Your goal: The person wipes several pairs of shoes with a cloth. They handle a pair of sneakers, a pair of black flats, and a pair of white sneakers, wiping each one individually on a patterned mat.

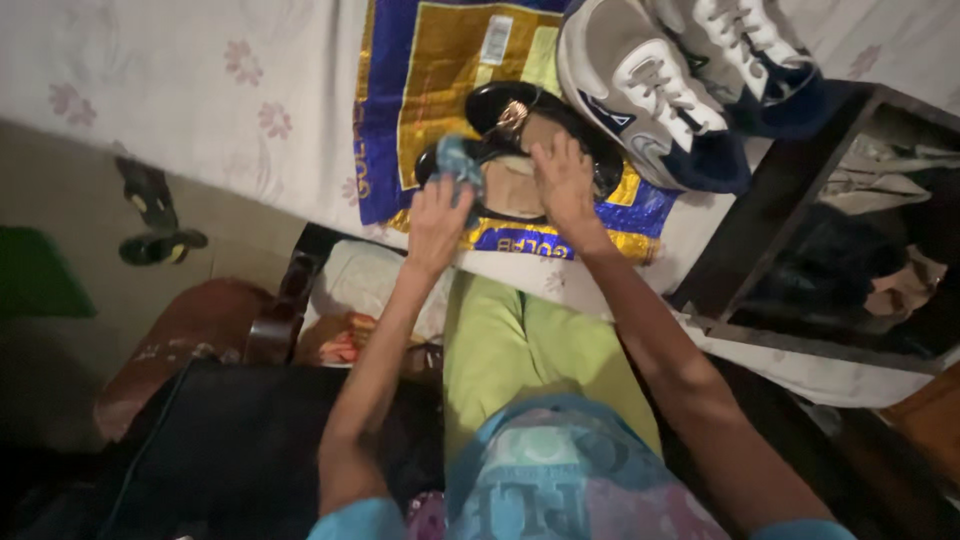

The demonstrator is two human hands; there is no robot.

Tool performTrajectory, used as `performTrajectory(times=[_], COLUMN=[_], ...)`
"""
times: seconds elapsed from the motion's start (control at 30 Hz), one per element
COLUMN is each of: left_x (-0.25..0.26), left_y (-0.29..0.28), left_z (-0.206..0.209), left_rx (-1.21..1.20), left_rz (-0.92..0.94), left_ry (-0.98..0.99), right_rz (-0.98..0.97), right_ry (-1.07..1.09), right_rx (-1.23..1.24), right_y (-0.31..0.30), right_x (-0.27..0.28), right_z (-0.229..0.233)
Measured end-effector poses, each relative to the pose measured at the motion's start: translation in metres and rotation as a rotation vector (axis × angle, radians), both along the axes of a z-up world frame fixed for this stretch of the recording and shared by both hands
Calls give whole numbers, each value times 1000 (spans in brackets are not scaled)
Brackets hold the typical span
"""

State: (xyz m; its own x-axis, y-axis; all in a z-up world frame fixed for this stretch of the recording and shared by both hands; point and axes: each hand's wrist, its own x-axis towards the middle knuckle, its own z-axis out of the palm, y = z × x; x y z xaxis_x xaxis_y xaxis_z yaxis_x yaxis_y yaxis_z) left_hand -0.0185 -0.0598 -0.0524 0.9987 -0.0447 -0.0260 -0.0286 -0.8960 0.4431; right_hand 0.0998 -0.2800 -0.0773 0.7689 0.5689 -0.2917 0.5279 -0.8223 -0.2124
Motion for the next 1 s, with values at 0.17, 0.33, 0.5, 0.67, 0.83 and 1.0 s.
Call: performTrajectory(times=[0.17, 0.33, 0.5, 0.67, 0.83, 1.0], left_x=[114, 29, 89, 53, 46, 86], left_y=[-48, -10, -37, -35, -33, -58], left_z=[-49, -11, -44, -29, -38, -45], left_rx=[-21, 54, -164, -84, -178, -210], left_rz=[-46, -72, -3, -50, 20, -26], left_ry=[-186, -125, -214, -90, -85, 42], right_rz=[6, 9, 1, -29, -29, 35], right_ry=[42, -38, 99, 122, -7, -16], right_rx=[-27, 43, -102, 45, 170, 80], right_y=[-2, -1, 0, -12, -22, -31], right_x=[-4, -1, -2, -5, -14, -34], right_z=[3, -4, 0, 4, -29, -29])
